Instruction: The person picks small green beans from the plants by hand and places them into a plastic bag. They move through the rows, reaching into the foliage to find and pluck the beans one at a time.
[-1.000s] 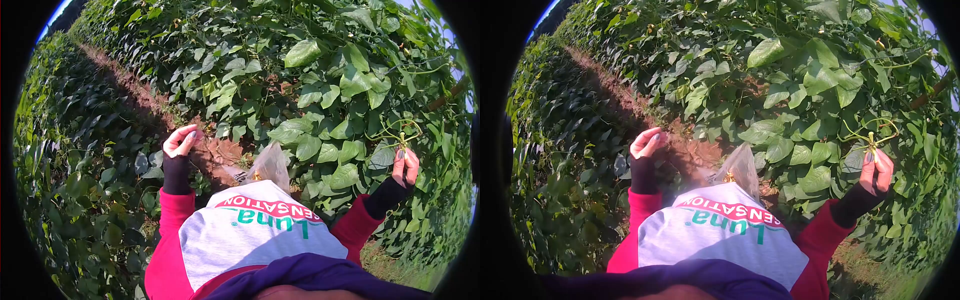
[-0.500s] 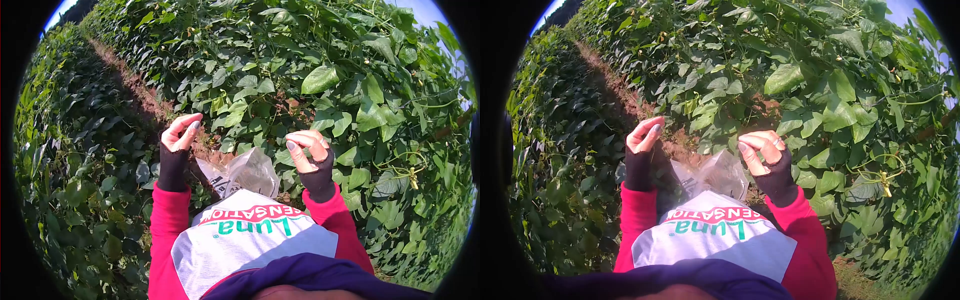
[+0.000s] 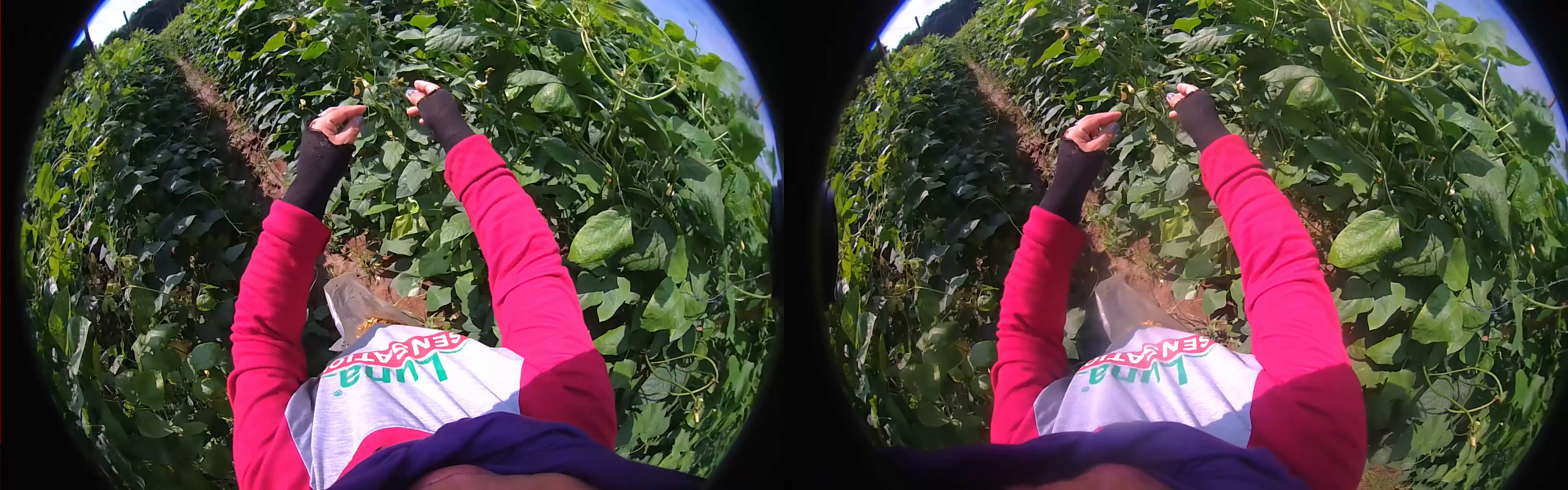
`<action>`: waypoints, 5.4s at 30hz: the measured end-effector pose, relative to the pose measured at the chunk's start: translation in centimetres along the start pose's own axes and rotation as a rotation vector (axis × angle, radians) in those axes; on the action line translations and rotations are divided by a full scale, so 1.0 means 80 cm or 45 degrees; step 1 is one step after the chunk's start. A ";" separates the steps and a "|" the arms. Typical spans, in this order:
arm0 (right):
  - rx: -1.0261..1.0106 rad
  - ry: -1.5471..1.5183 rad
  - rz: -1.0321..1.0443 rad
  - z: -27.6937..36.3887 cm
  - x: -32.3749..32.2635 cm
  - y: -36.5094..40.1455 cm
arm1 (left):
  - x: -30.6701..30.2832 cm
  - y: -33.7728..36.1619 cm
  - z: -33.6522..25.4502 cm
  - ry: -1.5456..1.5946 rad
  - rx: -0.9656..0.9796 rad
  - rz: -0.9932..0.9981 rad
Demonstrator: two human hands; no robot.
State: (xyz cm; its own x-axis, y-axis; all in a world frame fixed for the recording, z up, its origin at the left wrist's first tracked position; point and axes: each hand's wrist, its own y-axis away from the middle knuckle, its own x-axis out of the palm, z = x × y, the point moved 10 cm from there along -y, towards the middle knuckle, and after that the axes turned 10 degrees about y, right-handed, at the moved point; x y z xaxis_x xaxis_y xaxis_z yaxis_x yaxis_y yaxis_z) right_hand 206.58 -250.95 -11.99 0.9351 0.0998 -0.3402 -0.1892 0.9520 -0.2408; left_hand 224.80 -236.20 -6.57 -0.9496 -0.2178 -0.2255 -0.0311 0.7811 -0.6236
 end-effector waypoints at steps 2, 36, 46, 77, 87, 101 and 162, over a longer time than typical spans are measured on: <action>0.097 -0.182 0.140 -0.011 0.014 -0.023 | 0.008 -0.021 0.054 0.316 -0.292 0.028; -0.144 0.017 -0.021 0.020 0.022 0.023 | 0.091 -0.063 0.182 0.857 -0.492 0.216; -0.266 0.481 0.062 0.031 0.031 0.147 | 0.059 0.084 0.161 0.366 -0.423 0.691; -0.203 0.243 -0.519 0.045 0.084 -0.032 | 0.008 -0.166 0.138 0.057 0.312 0.451; -0.163 0.251 -0.661 0.051 0.088 -0.017 | 0.010 -0.172 0.150 0.148 0.432 0.591; -0.077 1.035 0.435 0.010 0.277 0.122 | 0.030 -0.147 0.241 0.921 -0.345 0.805; -0.490 0.911 -0.360 0.209 0.255 -0.310 | -0.234 -0.404 0.274 0.330 0.101 0.252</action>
State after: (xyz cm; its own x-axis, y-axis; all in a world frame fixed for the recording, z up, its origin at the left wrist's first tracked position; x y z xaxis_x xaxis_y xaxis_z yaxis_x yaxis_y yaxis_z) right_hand 235.36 -267.71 2.24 0.5728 -0.4562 -0.6810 -0.1872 0.7360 -0.6506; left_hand 250.39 -270.20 1.37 -0.9828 0.0976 -0.1565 0.1766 0.7430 -0.6456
